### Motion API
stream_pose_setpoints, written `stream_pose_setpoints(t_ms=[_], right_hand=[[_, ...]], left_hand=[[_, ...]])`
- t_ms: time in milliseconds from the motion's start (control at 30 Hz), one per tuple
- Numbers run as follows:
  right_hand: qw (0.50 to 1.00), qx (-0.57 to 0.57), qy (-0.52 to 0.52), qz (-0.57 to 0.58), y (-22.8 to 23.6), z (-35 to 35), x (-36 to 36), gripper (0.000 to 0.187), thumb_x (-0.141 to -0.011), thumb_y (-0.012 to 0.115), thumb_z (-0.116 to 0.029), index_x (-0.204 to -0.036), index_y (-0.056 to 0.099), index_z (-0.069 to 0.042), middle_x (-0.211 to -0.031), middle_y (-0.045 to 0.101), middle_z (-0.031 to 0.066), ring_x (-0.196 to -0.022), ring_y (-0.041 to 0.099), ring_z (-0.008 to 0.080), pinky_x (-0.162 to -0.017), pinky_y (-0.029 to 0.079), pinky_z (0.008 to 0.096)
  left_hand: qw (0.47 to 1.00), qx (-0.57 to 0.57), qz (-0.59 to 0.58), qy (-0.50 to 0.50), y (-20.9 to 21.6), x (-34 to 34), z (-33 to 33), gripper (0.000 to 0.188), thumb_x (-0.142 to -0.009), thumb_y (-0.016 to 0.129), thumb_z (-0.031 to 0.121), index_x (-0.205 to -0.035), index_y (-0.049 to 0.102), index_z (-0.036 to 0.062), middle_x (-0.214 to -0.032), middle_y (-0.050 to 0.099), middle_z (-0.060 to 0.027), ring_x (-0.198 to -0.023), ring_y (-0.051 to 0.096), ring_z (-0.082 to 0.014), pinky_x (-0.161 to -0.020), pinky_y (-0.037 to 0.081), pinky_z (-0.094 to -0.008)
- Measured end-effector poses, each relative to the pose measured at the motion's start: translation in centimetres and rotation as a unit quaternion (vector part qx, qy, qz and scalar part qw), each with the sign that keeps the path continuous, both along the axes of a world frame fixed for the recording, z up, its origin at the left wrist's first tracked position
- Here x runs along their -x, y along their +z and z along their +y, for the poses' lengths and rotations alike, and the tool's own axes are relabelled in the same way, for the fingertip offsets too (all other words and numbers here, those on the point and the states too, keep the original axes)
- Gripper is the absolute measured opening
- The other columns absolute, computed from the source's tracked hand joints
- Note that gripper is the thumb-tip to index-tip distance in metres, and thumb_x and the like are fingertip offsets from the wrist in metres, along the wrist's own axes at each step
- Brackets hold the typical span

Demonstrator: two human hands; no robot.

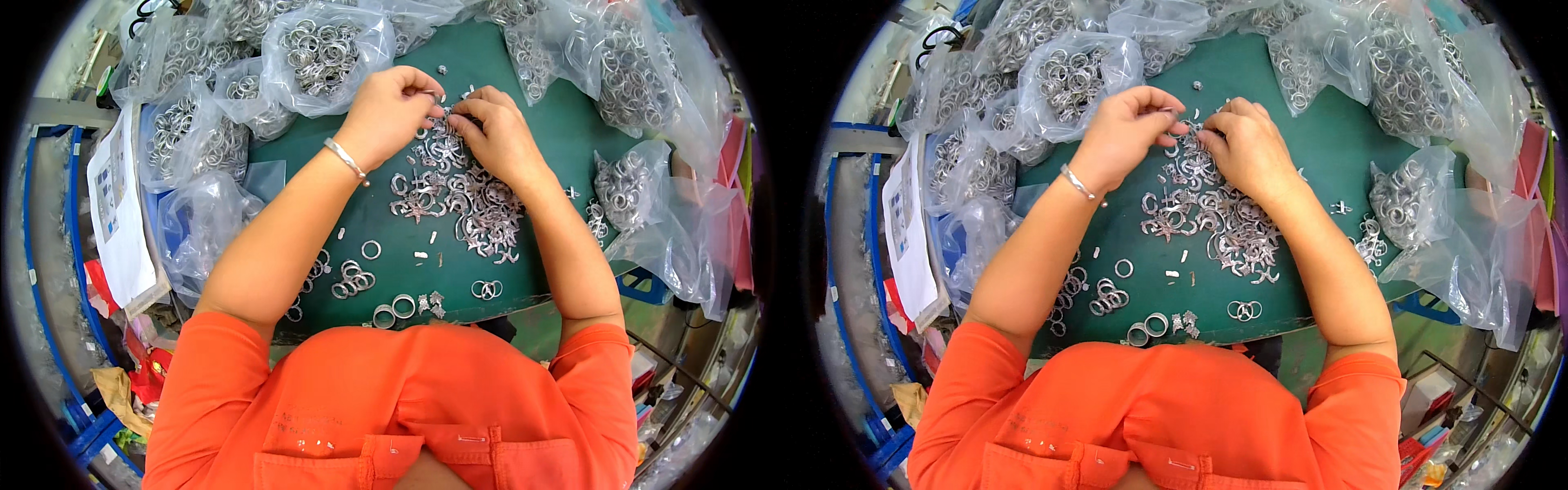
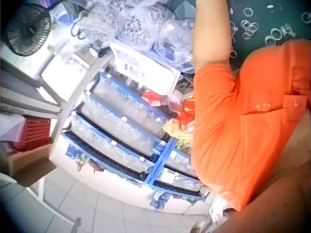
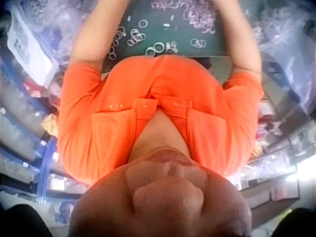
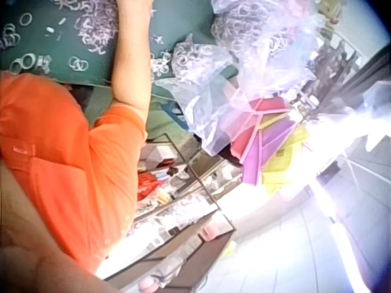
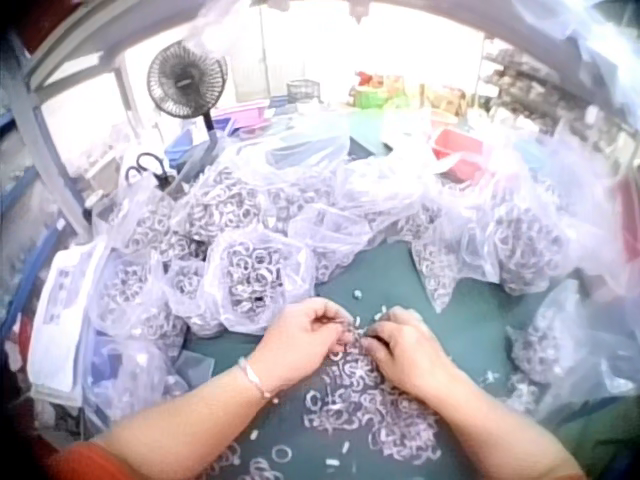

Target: The person sorts small metal rings and star-shaped components by hand from a pile on the table, placing them into plastic bags.

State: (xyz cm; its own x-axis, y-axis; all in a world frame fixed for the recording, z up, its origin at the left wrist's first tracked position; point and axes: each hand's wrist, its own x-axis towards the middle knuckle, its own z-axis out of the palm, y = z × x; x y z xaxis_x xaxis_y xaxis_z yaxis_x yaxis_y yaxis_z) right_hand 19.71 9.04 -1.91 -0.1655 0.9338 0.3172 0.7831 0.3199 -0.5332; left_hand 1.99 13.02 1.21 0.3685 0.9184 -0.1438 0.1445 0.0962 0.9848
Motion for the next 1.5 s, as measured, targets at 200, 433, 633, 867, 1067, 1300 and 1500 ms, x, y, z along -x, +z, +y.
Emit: stream_pose_setpoints(t_ms=[200,433,633,867,1067,1300,1500], right_hand=[[0.999,-0.028,0.000,-0.023,0.0,-0.4,1.0,0.015,-0.076,0.070,-0.016,-0.085,0.069,-0.004,-0.086,0.061,0.0096,-0.086,0.056,0.0309,-0.077,0.046,0.0401],[0.963,0.202,-0.065,0.164,2.7,-1.4,-1.3,0.014,-0.076,0.068,-0.008,-0.085,0.066,0.001,-0.082,0.066,0.0113,-0.070,0.064,0.0183,-0.063,0.050,0.0295],[0.966,0.231,0.048,0.108,4.4,-3.4,-3.0,0.015,-0.074,0.068,-0.007,-0.085,0.066,0.002,-0.082,0.066,0.0128,-0.072,0.064,0.0184,-0.065,0.050,0.0297],[0.997,0.032,0.043,-0.048,1.7,-3.3,0.3,0.015,-0.071,0.071,-0.010,-0.085,0.067,-0.005,-0.085,0.060,0.0092,-0.085,0.056,0.0301,-0.078,0.046,0.0394],[0.938,0.171,-0.032,0.300,1.5,-4.0,-1.4,0.006,-0.086,0.062,-0.005,-0.084,0.062,0.001,-0.082,0.065,0.0035,-0.071,0.062,0.0115,-0.059,0.048,0.0247],[0.805,0.268,-0.107,0.519,2.4,-7.1,-2.7,0.017,-0.087,0.061,-0.001,-0.103,0.061,0.004,-0.088,0.067,0.0066,-0.075,0.065,0.0122,-0.059,0.051,0.0220],[0.780,0.260,-0.095,0.562,2.3,-8.4,-3.1,0.019,-0.082,0.068,-0.003,-0.101,0.065,0.002,-0.091,0.069,0.0128,-0.078,0.067,0.0159,-0.063,0.053,0.0235]], left_hand=[[0.994,0.097,-0.045,0.001,-0.7,1.0,1.9,0.016,-0.080,0.057,0.007,-0.093,0.060,-0.0021,-0.081,0.058,-0.0077,-0.064,0.057,-0.0187,-0.056,0.046,-0.0320],[0.885,-0.363,0.291,-0.028,-5.0,0.7,0.6,0.016,-0.073,0.072,0.010,-0.083,0.062,0.0013,-0.080,0.056,-0.0149,-0.080,0.056,-0.0335,-0.070,0.046,-0.0406],[0.874,-0.403,0.270,-0.027,-5.1,1.5,0.2,0.014,-0.076,0.071,0.010,-0.081,0.061,0.0010,-0.078,0.057,-0.0121,-0.073,0.059,-0.0297,-0.066,0.047,-0.0392],[0.968,0.189,-0.160,0.051,-0.9,1.3,-2.0,0.019,-0.093,0.057,0.015,-0.104,0.058,-0.0005,-0.087,0.061,-0.0046,-0.076,0.064,-0.0174,-0.064,0.053,-0.0263],[0.961,0.212,-0.176,0.031,-1.2,2.8,-2.8,0.016,-0.088,0.062,0.011,-0.099,0.060,0.0000,-0.084,0.061,-0.0040,-0.072,0.058,-0.0126,-0.061,0.049,-0.0241],[0.928,-0.237,0.274,-0.080,-3.1,0.7,-3.6,0.013,-0.076,0.069,0.010,-0.086,0.065,0.0026,-0.085,0.058,-0.0157,-0.080,0.059,-0.0337,-0.073,0.048,-0.0405],[0.963,-0.144,0.216,-0.078,-1.0,-0.1,-4.8,0.019,-0.079,0.072,0.017,-0.086,0.065,-0.0004,-0.079,0.062,-0.0103,-0.069,0.058,-0.0185,-0.064,0.047,-0.0317]])
